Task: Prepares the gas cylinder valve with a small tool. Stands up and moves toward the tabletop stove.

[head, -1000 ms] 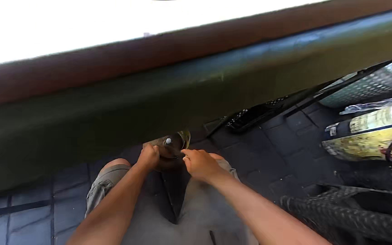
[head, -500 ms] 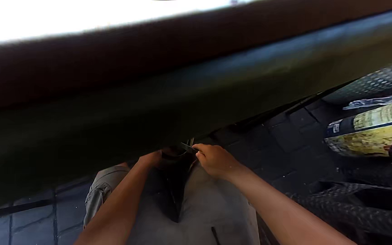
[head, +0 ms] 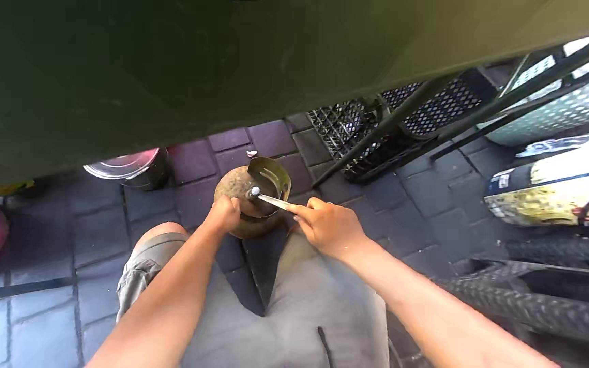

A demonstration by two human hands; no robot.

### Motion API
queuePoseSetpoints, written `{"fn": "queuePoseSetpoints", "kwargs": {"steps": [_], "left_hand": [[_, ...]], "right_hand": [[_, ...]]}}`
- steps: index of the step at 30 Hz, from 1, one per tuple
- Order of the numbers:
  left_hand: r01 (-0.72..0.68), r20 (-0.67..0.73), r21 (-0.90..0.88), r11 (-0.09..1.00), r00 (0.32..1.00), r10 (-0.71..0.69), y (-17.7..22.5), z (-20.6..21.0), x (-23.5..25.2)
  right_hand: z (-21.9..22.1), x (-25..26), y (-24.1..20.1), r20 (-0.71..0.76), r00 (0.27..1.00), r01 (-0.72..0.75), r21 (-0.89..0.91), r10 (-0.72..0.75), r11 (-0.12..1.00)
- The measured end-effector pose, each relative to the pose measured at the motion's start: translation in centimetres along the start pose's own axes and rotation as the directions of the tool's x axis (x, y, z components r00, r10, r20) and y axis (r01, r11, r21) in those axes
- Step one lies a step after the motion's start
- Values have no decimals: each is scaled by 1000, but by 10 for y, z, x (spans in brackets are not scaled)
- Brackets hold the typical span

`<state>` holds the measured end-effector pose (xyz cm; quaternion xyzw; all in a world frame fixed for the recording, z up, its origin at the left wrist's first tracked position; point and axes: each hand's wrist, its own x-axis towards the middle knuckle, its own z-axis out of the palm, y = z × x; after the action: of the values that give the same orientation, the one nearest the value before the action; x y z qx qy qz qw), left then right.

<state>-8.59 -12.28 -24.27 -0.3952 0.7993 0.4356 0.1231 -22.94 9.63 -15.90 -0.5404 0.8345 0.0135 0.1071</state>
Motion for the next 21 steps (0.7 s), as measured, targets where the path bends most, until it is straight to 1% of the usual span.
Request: {"fn": "queuePoseSetpoints", "kwargs": {"steps": [4, 7, 10, 13, 15, 18, 19, 21], "left_hand": [[23, -8, 3, 1000, 1000, -23, 2, 1, -1], [42, -8, -11, 999, 999, -42, 4, 0, -1], [64, -10, 0, 998, 998, -64, 5, 1, 0], [73, -10, 12, 997, 997, -73, 7, 0, 0], [90, -7, 16, 996, 996, -90, 9, 0, 2], [107, -4, 14, 994, 994, -107, 9, 1, 3], [109, -10, 14, 994, 994, -109, 8, 1, 4], [119, -10, 18, 993, 993, -119, 8, 0, 4]], "right_hand": [[15, -5, 3, -60, 998, 22, 8, -22, 1000], [21, -8, 5, -72, 996, 52, 7, -51, 999], [18, -5, 5, -17, 999, 36, -2, -36, 999], [10, 1, 2, 82, 996, -35, 24, 32, 999], [4, 4, -4, 150, 983, -118, 99, 103, 988], [-4, 8, -11, 215, 963, -204, 191, 162, 960], [-7, 8, -14, 225, 959, -219, 194, 174, 956], [-6, 6, -19, 200, 965, -194, 120, 168, 974]]}}
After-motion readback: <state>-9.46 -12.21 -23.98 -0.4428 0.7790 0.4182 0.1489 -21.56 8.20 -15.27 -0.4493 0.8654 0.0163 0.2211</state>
